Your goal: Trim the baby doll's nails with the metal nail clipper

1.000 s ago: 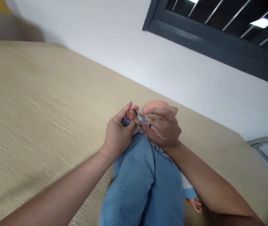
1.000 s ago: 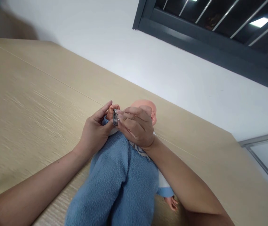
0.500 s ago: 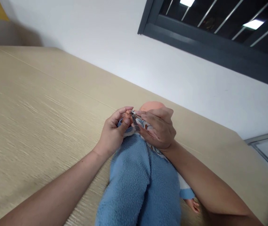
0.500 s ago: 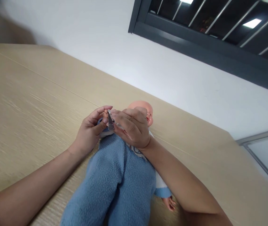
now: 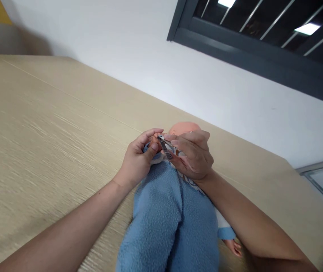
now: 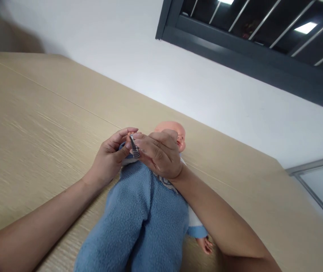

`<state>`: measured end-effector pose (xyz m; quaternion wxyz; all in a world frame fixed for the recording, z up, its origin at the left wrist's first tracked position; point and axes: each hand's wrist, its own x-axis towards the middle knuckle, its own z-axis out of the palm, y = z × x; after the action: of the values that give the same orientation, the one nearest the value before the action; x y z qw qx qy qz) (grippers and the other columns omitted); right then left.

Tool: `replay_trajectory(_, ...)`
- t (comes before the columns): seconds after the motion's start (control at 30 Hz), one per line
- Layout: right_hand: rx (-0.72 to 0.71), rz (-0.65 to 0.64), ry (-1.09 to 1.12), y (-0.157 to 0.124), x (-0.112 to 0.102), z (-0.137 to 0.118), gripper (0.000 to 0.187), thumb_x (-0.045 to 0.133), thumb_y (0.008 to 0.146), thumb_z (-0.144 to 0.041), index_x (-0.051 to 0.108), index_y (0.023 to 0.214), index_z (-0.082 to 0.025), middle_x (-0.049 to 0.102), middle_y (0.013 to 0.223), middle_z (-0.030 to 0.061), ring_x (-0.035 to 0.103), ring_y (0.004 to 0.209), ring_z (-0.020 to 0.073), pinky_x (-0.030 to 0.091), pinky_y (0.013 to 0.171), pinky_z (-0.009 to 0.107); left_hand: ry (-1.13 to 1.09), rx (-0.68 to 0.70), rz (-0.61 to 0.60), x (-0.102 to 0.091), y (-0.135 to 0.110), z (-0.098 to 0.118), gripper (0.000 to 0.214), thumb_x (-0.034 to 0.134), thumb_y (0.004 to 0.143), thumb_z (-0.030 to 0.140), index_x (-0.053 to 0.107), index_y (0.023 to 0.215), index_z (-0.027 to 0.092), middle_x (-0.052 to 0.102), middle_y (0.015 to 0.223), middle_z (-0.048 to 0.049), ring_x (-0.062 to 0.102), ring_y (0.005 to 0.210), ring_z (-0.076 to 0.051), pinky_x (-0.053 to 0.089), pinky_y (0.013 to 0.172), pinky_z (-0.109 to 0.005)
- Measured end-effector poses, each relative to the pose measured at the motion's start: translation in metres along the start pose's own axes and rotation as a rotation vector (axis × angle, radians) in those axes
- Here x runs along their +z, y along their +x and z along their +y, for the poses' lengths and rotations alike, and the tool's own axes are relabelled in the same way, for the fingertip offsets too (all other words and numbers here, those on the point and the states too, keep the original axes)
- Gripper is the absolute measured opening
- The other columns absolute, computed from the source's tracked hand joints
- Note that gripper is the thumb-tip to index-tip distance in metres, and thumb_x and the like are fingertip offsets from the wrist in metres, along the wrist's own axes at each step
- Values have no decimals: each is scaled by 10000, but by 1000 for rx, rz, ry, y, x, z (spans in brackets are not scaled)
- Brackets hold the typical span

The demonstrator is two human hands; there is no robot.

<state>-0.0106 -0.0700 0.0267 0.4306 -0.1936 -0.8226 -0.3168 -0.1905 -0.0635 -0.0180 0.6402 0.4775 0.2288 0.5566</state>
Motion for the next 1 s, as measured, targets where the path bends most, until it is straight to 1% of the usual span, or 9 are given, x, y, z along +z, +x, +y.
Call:
replay_trajectory(0.1, 63, 32, 34, -3, 2, -1, 501, 716, 970, -256, 591, 1454, -280, 840, 1138, 28, 748, 861, 196, 585, 741, 399, -10, -4, -5, 0, 0, 0, 299, 786, 879, 295, 759, 1174, 248, 733, 970, -17, 624, 843, -163, 495, 791, -288)
replay_trajectory(0.17, 82, 49, 83, -4, 3, -1, 541, 744, 951, -261, 591, 1469, -238, 834, 1135, 50, 742, 876, 207, 596, 751, 401, -14, -6, -6, -1, 1, 0, 307, 790, 872, 298, 759, 1174, 250, 744, 992, -23, 637, 861, -172, 497, 793, -293)
replay_trajectory(0.27, 95, 27, 129, -6, 3, 0, 561, 781, 918, -226, 613, 1451, -173, 829, 1139, 93, 733, 917, 222, 585, 796, 409, -16, -9, -15, -2, 1, -1, 318, 793, 871, 308, 758, 1181, 253, 756, 1020, -29, 652, 889, -179, 501, 806, -300)
replay_trajectory(0.37, 114, 19, 149, -7, 4, 0, 562, 772, 927, -230, 612, 1461, -159, 821, 1150, 114, 725, 937, 231, 576, 802, 412, -26, -20, -26, -2, 1, -1, 320, 791, 873, 306, 756, 1187, 254, 766, 1059, -35, 667, 936, -184, 504, 839, -304)
replay_trajectory(0.47, 117, 30, 168, -8, 5, 1, 577, 761, 935, -237, 600, 1484, -162, 817, 1155, 118, 717, 945, 235, 588, 783, 411, -36, -24, -28, -2, 1, -1, 319, 788, 874, 299, 754, 1188, 255, 765, 1082, -36, 671, 955, -183, 506, 853, -304)
replay_trajectory(0.57, 95, 48, 195, -8, 6, 2, 566, 762, 927, -210, 614, 1470, -148, 813, 1157, 126, 714, 932, 236, 610, 771, 410, -14, -16, -24, -2, 1, -1, 316, 780, 880, 309, 757, 1189, 253, 751, 1030, -33, 658, 903, -178, 508, 819, -303)
replay_trajectory(0.67, 93, 53, 221, -6, 5, 1, 531, 757, 913, -165, 638, 1430, -163, 816, 1150, 117, 722, 924, 230, 633, 765, 398, 11, -7, -17, -1, 1, 1, 312, 775, 879, 305, 762, 1187, 251, 737, 965, -22, 644, 857, -170, 512, 810, -303)
replay_trajectory(0.83, 63, 47, 123, -4, 1, 0, 462, 746, 935, -213, 639, 1384, -237, 840, 1110, 68, 754, 875, 203, 645, 750, 375, 48, 13, 31, 2, -1, 1, 356, 763, 890, 285, 760, 1242, 234, 781, 1065, -42, 686, 949, -189, 541, 881, -312)
replay_trajectory(1.0, 52, 49, 84, -2, 1, 0, 435, 749, 937, -202, 635, 1356, -191, 838, 1111, 107, 750, 867, 197, 629, 715, 378, 122, 40, 73, 4, -3, -1, 369, 748, 905, 252, 764, 1272, 228, 794, 1099, -42, 697, 985, -191, 550, 899, -308)
